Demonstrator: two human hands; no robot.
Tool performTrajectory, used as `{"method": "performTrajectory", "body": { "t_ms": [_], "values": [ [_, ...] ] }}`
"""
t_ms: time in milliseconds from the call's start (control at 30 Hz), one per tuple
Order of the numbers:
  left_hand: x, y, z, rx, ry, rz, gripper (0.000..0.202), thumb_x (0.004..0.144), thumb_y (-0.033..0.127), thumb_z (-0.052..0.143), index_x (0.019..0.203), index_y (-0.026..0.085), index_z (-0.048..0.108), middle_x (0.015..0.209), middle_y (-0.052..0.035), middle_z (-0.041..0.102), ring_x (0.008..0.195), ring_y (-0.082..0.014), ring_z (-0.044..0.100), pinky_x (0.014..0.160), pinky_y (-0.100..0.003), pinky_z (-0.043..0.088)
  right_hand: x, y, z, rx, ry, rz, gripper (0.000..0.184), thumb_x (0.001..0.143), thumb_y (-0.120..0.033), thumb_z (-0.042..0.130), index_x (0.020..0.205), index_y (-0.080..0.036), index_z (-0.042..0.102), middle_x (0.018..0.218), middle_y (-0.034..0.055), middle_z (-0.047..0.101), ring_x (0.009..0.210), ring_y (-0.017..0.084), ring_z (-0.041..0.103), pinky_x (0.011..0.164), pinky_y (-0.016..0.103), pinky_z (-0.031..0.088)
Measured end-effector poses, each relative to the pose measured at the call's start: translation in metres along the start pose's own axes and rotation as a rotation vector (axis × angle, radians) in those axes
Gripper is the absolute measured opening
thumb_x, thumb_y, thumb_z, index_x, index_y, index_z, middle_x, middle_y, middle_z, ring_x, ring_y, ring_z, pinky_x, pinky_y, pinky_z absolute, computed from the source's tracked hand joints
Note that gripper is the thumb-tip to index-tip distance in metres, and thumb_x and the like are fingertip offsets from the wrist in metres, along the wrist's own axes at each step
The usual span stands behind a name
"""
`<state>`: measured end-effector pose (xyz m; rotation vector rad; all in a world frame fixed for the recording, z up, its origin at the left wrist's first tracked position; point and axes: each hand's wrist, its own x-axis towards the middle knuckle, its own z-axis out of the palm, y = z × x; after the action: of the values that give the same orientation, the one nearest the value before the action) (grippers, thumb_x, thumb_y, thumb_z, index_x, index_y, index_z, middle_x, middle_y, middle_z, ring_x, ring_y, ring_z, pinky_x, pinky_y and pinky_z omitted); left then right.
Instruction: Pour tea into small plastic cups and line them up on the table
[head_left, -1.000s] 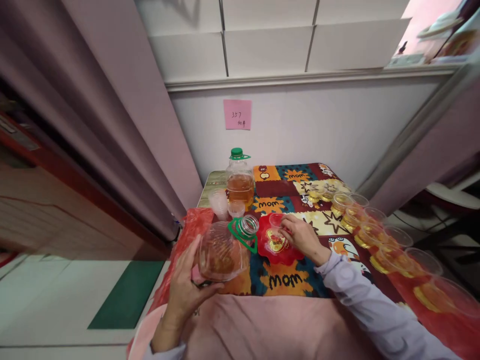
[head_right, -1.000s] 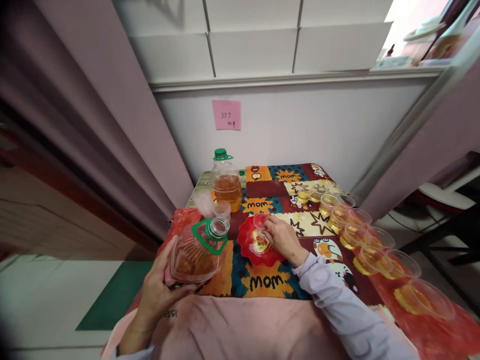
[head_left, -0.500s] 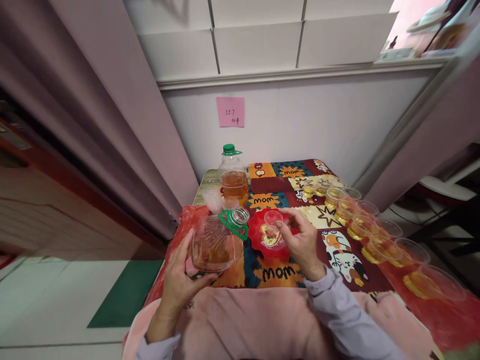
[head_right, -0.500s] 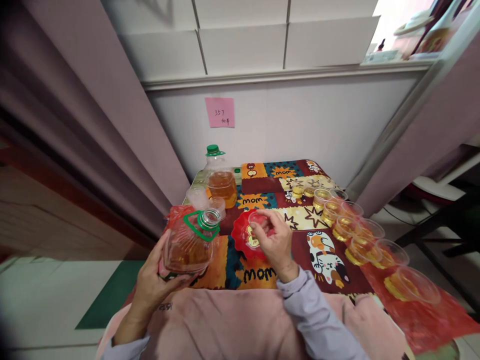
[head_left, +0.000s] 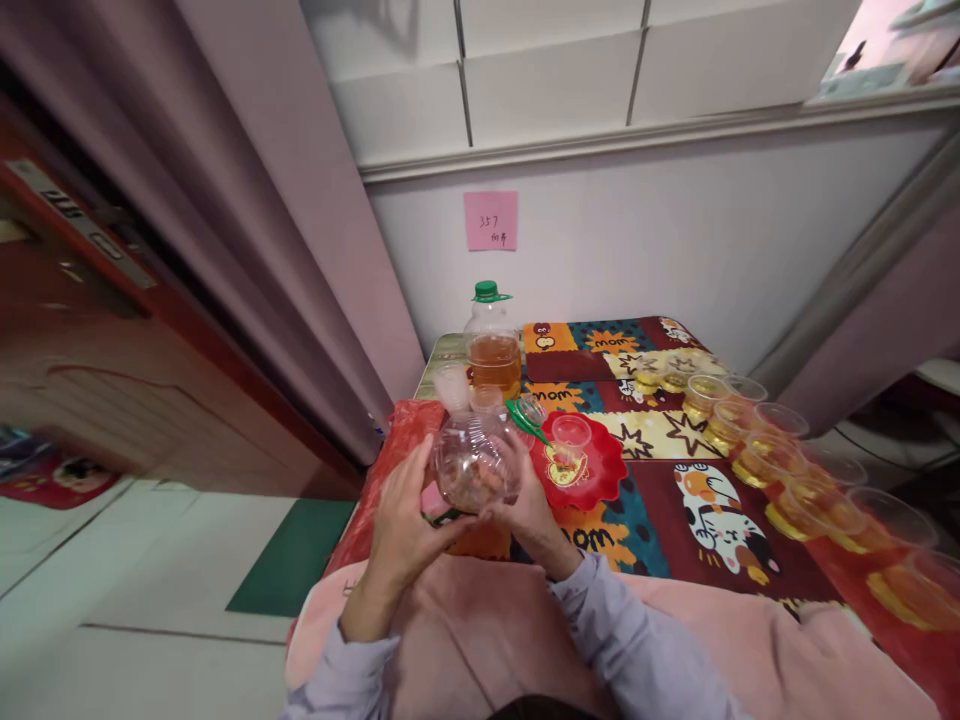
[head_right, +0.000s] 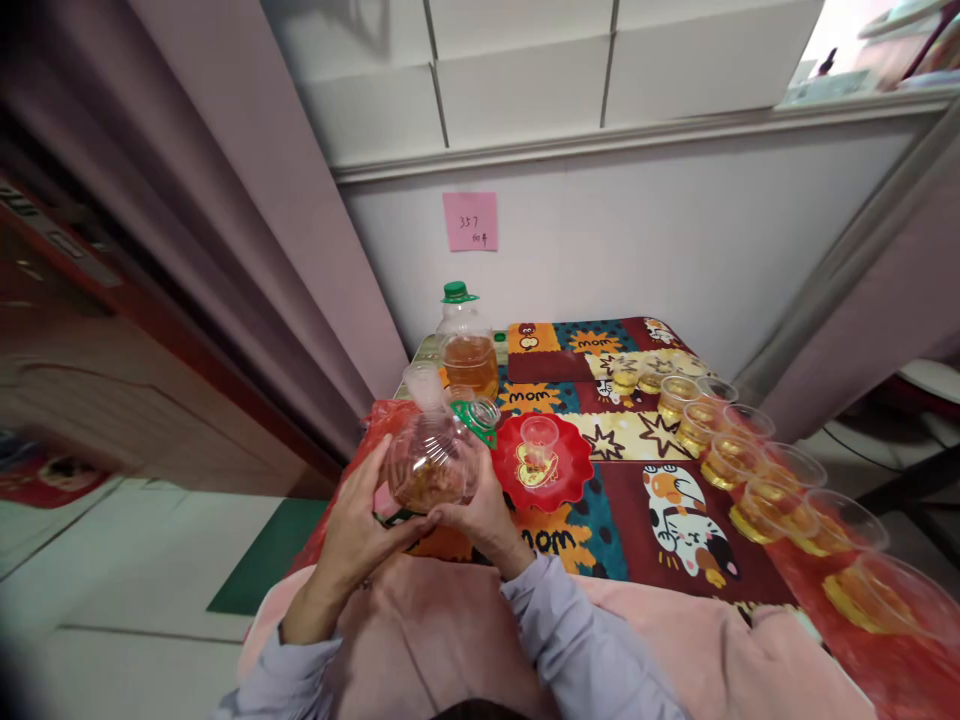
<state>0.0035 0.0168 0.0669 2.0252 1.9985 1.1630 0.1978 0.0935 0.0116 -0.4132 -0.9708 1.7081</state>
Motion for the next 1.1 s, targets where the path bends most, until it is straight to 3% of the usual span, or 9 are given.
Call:
{"method": "performTrajectory", "body": {
  "t_ms": [133, 200, 267, 333, 400, 533, 700, 900, 1100],
  "values": [
    [0.001, 0.006, -0.002, -0.128, -0.030, -0.001, 0.133, 0.072, 0.088, 0.096, 0.179, 0.022, 0.052, 0.181, -0.0248, 0.058, 0.166, -0.0509, 0.057, 0.135, -0.067, 0.045, -0.004, 0.000, -0.017, 0.070, -0.046, 0.075, 0.149, 0.049, -0.060, 0.122, 0.174, -0.041, 0.043, 0.180, 0.0200, 0.055, 0.165, 0.048, 0.060, 0.133, 0.072, 0.049],
    [-0.002, 0.002, -0.007, -0.251, 0.031, -0.044, 0.125, 0.074, 0.086, 0.096, 0.176, 0.023, 0.058, 0.182, -0.0221, 0.058, 0.169, -0.0489, 0.053, 0.139, -0.063, 0.040, -0.004, -0.002, -0.021, 0.110, -0.047, 0.069, 0.153, 0.050, -0.057, 0.122, 0.177, -0.043, 0.038, 0.175, 0.0180, 0.061, 0.160, 0.045, 0.066, 0.131, 0.069, 0.053],
    [-0.006, -0.009, -0.012, -0.403, 0.207, -0.188, 0.100, 0.082, 0.080, 0.094, 0.163, 0.025, 0.071, 0.177, -0.0184, 0.064, 0.168, -0.0435, 0.054, 0.143, -0.057, 0.035, -0.004, -0.004, -0.023, 0.119, -0.042, 0.062, 0.153, 0.052, -0.055, 0.122, 0.178, -0.044, 0.036, 0.167, 0.0153, 0.068, 0.154, 0.042, 0.070, 0.129, 0.066, 0.057],
    [-0.011, -0.025, -0.012, -0.606, 0.455, -0.450, 0.068, 0.093, 0.068, 0.090, 0.145, 0.026, 0.081, 0.162, -0.0148, 0.076, 0.159, -0.0355, 0.063, 0.141, -0.051, 0.036, -0.003, -0.006, -0.024, 0.107, -0.032, 0.064, 0.150, 0.054, -0.051, 0.122, 0.178, -0.044, 0.038, 0.161, 0.0127, 0.073, 0.152, 0.040, 0.072, 0.128, 0.063, 0.058],
    [-0.018, -0.040, -0.004, -0.845, 0.627, -0.687, 0.044, 0.096, 0.061, 0.084, 0.121, 0.024, 0.083, 0.129, -0.0125, 0.086, 0.132, -0.0309, 0.079, 0.130, -0.053, 0.051, -0.003, -0.008, -0.025, 0.101, -0.035, 0.062, 0.145, 0.056, -0.047, 0.122, 0.176, -0.043, 0.041, 0.159, 0.0114, 0.074, 0.152, 0.039, 0.072, 0.129, 0.062, 0.057],
    [-0.030, -0.052, 0.025, -0.980, 0.551, -0.808, 0.034, 0.076, 0.043, 0.096, 0.096, 0.020, 0.081, 0.100, -0.0102, 0.086, 0.104, -0.0310, 0.084, 0.111, -0.053, 0.065, -0.001, -0.010, -0.034, 0.091, -0.043, 0.085, 0.144, 0.053, -0.043, 0.123, 0.174, -0.043, 0.045, 0.159, 0.0125, 0.074, 0.151, 0.040, 0.072, 0.126, 0.063, 0.060],
    [-0.031, -0.038, 0.046, -1.087, 0.433, -0.747, 0.063, 0.067, 0.049, 0.105, 0.119, 0.018, 0.089, 0.126, -0.0155, 0.089, 0.127, -0.0387, 0.082, 0.112, -0.051, 0.065, 0.001, -0.010, -0.047, 0.069, -0.029, 0.166, 0.142, 0.055, -0.056, 0.121, 0.174, -0.041, 0.046, 0.159, 0.0156, 0.072, 0.140, 0.040, 0.079, 0.116, 0.061, 0.065],
    [-0.032, -0.035, 0.046, -1.106, 0.416, -0.685, 0.070, 0.062, 0.049, 0.111, 0.123, 0.021, 0.090, 0.143, -0.0134, 0.086, 0.151, -0.0423, 0.070, 0.129, -0.051, 0.055, -0.001, -0.015, -0.040, 0.088, -0.011, 0.137, 0.127, 0.065, -0.058, 0.116, 0.171, -0.038, 0.049, 0.153, 0.0135, 0.078, 0.133, 0.037, 0.084, 0.112, 0.053, 0.067],
    [-0.033, -0.032, 0.044, -1.128, 0.364, -0.640, 0.078, 0.067, 0.048, 0.111, 0.137, 0.025, 0.086, 0.155, -0.0130, 0.081, 0.157, -0.0418, 0.066, 0.134, -0.053, 0.051, -0.004, -0.011, -0.031, 0.108, 0.045, 0.129, 0.120, 0.070, -0.054, 0.112, 0.170, -0.038, 0.049, 0.156, 0.0133, 0.078, 0.131, 0.035, 0.084, 0.106, 0.050, 0.070]
  ]
}}
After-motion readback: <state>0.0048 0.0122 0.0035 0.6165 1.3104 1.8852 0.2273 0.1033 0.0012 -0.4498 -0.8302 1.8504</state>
